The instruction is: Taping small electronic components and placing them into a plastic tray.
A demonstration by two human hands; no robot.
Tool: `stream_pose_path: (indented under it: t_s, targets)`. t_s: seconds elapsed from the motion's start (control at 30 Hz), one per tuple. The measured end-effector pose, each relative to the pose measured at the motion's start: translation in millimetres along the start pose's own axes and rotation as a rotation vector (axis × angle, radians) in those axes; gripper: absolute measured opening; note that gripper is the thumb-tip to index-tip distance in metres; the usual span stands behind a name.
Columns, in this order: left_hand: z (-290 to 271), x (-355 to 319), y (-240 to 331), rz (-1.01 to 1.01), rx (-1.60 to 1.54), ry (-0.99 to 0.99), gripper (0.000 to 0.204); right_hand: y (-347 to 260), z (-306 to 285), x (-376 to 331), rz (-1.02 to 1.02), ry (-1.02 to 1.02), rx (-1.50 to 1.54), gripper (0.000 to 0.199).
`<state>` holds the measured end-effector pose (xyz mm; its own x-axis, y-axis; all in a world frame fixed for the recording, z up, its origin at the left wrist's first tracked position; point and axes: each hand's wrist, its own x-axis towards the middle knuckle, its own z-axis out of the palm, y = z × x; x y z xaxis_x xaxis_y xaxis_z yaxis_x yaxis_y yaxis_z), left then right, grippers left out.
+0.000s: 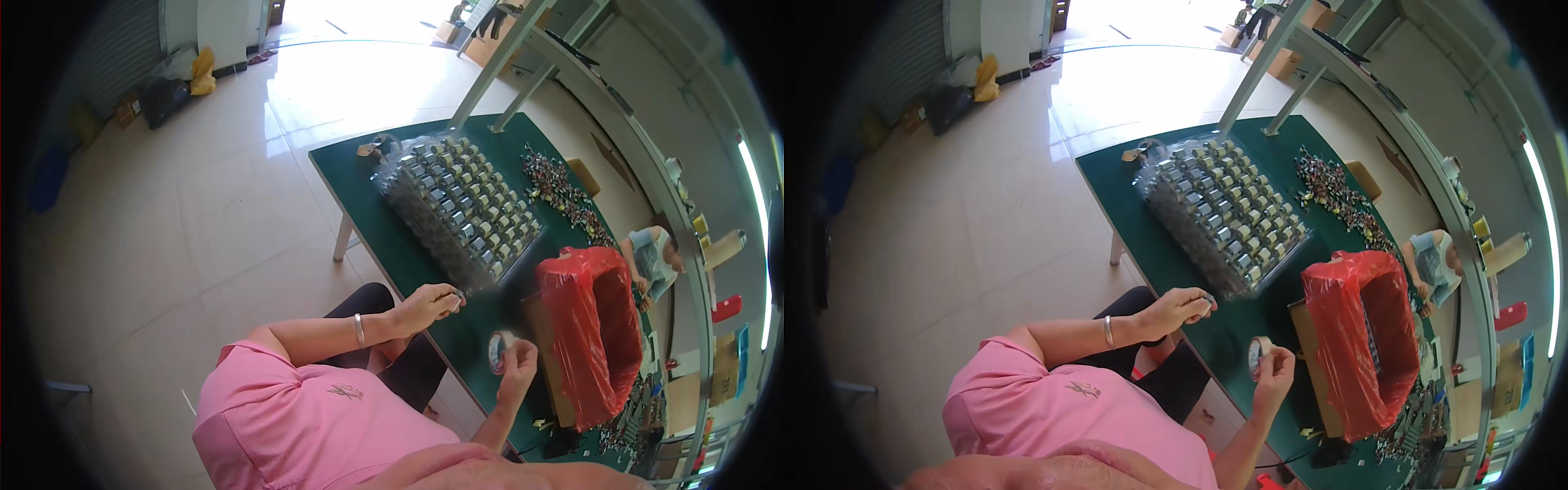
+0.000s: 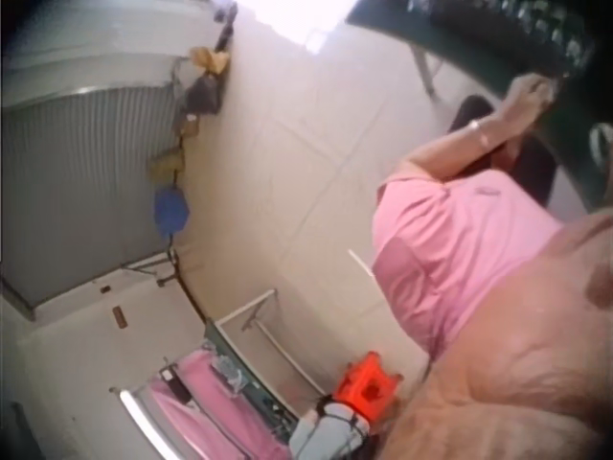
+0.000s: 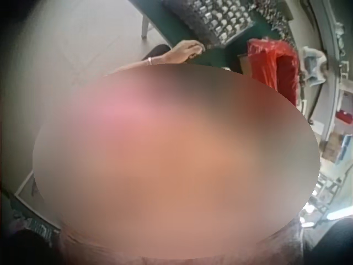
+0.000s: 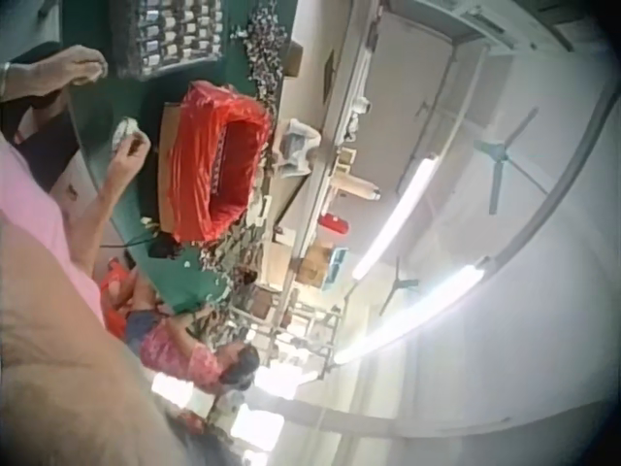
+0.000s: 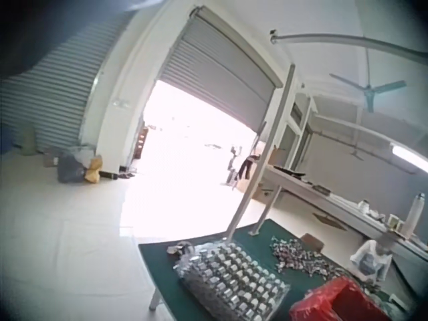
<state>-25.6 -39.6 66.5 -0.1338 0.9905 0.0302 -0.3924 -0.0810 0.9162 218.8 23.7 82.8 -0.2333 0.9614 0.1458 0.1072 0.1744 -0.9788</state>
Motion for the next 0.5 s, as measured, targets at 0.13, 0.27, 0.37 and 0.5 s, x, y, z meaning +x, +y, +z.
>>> stream_pose_path:
  t_s: [0.13, 0.27, 0.37, 0.5]
  targets:
    - [-13, 0, -15, -0.111, -0.173, 0.065, 0.02, 20, -5, 0, -0.116, 0.177, -0.424, 0.014]
    - [-30, 0, -13, -0.214, -0.433, 0.043, 0.028, 35, 0, 7, 0.025, 0.126, -0.36, 0.022]
    - [-42, 0, -16, -0.278, -0.595, 0.027, 0.043, 40, 10, 9, 0.07, 0.117, -0.24, 0.021]
    - [-42, 4, -20, -0.368, -0.618, -0.003, 0.051, 38, 12, 5, 0.108, 0.133, -0.207, 0.022]
